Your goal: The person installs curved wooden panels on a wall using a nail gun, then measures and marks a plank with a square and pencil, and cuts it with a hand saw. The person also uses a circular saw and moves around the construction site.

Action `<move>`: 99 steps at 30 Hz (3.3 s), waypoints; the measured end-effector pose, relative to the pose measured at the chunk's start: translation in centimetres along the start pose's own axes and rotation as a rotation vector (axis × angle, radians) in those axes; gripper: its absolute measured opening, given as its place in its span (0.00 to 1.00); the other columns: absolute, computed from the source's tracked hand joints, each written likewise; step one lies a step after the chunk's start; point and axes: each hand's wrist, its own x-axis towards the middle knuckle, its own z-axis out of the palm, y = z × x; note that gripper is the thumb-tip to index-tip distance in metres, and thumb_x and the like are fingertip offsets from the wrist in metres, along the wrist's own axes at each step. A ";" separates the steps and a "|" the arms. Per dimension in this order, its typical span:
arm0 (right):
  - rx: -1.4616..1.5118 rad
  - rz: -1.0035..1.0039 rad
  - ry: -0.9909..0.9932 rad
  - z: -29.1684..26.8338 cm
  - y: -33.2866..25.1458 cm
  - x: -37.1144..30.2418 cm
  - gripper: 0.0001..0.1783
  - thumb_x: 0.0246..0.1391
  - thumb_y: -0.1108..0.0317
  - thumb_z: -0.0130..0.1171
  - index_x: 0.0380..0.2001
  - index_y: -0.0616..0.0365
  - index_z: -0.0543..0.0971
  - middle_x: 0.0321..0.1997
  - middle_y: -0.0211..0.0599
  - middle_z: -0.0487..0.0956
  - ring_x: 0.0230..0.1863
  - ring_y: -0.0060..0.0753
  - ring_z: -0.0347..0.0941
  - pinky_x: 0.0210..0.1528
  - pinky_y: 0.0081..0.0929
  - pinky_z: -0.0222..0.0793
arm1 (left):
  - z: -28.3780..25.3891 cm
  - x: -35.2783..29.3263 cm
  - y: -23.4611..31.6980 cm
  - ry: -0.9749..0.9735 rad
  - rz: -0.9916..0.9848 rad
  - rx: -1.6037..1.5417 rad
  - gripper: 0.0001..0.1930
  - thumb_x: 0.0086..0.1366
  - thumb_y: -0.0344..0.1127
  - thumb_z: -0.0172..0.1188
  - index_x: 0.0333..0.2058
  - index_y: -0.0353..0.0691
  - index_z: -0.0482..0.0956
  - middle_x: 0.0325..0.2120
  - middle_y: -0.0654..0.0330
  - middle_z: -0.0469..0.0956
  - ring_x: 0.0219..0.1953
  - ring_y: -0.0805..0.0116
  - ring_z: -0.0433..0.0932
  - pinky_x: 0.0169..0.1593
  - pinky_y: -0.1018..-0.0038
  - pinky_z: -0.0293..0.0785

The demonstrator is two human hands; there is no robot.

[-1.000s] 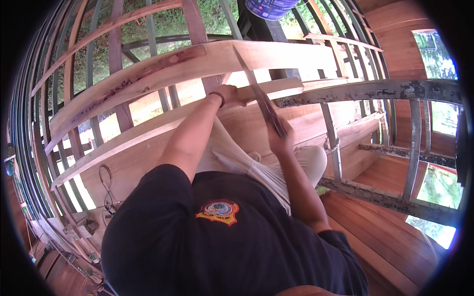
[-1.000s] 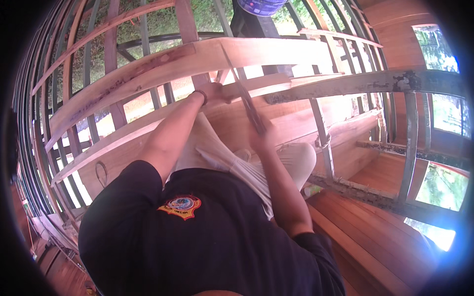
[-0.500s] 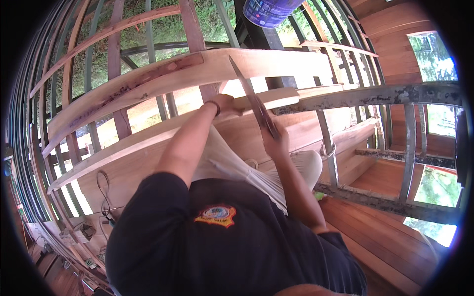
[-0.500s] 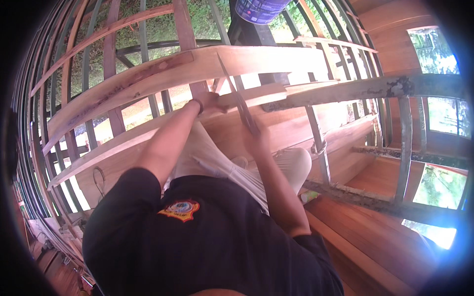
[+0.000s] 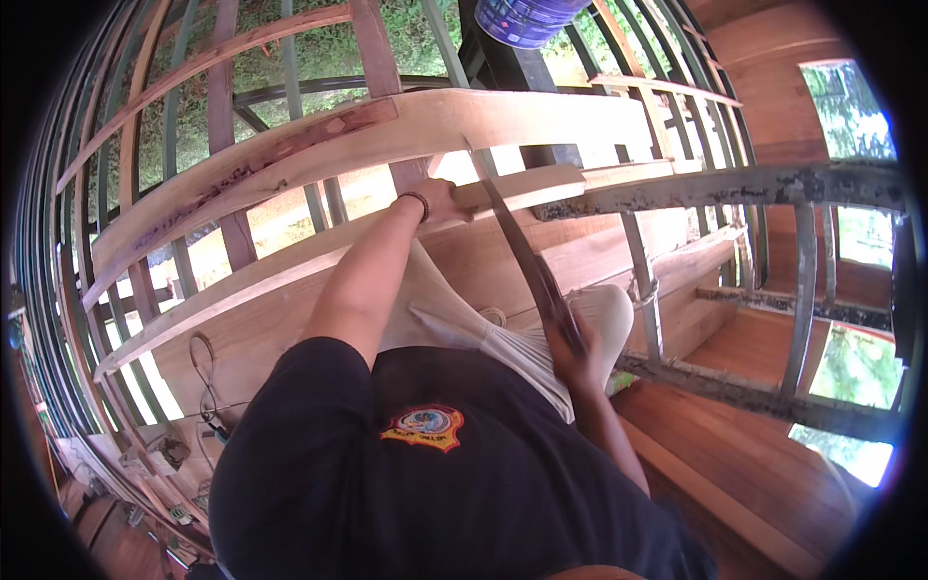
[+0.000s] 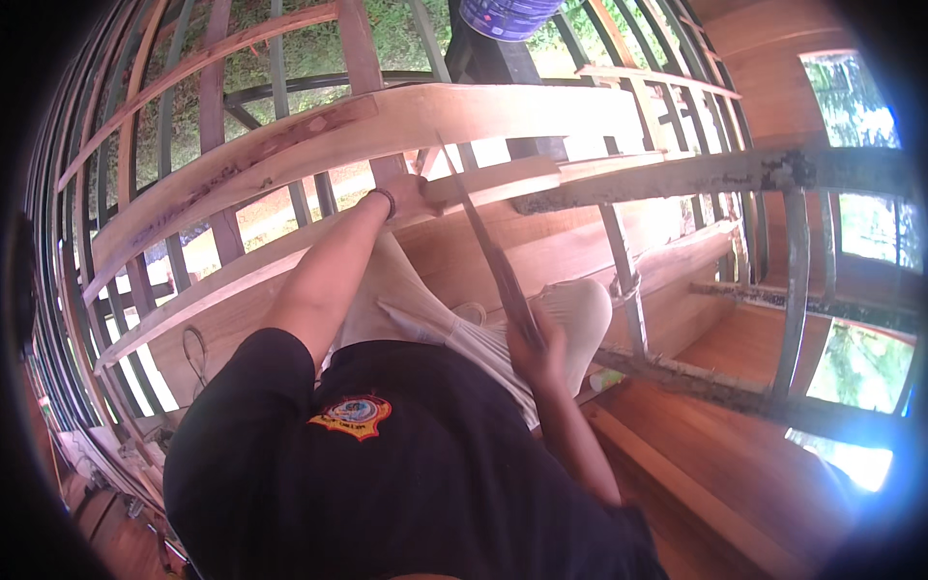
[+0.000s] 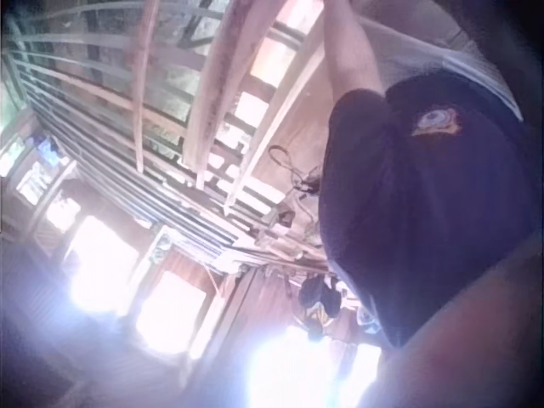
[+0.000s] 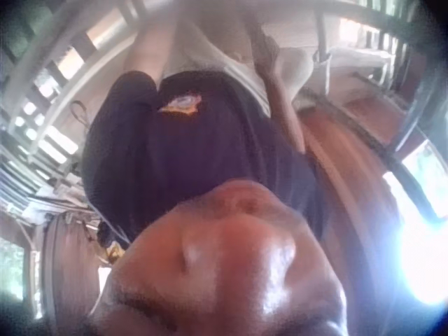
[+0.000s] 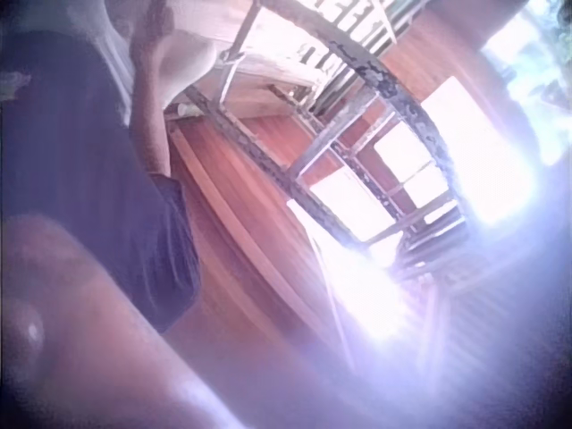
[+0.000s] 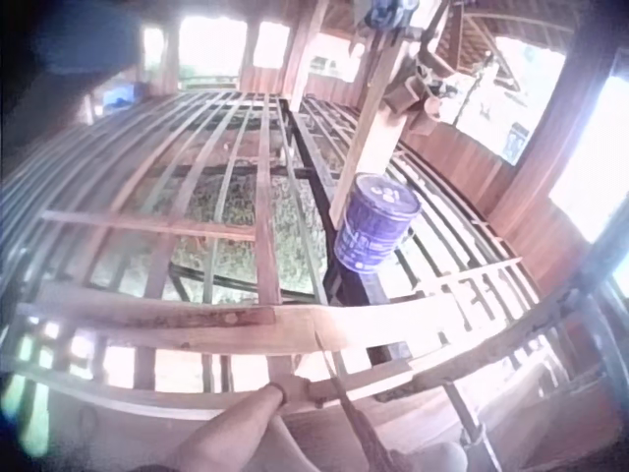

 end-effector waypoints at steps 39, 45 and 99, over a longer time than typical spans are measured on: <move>-0.032 -0.046 -0.014 -3.4 0.4 -4.9 0.06 0.53 0.76 0.61 0.35 0.62 0.81 0.28 0.49 0.82 0.30 0.42 0.83 0.37 0.38 0.76 | 1.5 0.4 -0.7 -0.052 -0.029 -0.117 0.43 0.49 0.68 0.67 0.54 0.38 0.82 0.50 0.46 0.83 0.53 0.50 0.81 0.57 0.62 0.75; 0.123 -0.142 0.135 6.4 1.2 10.6 0.07 0.62 0.68 0.61 0.34 0.61 0.80 0.23 0.45 0.76 0.26 0.30 0.73 0.30 0.34 0.69 | 1.3 1.6 1.9 -0.121 0.032 -0.026 0.47 0.47 0.71 0.67 0.54 0.35 0.82 0.52 0.45 0.82 0.55 0.50 0.80 0.60 0.61 0.75; -0.198 -0.150 0.071 -1.2 -0.9 -3.1 0.11 0.55 0.73 0.63 0.41 0.59 0.85 0.33 0.51 0.84 0.38 0.50 0.84 0.41 0.40 0.77 | -0.4 -2.8 1.8 0.168 -0.002 0.038 0.37 0.50 0.63 0.69 0.50 0.39 0.83 0.44 0.46 0.86 0.46 0.48 0.85 0.53 0.60 0.80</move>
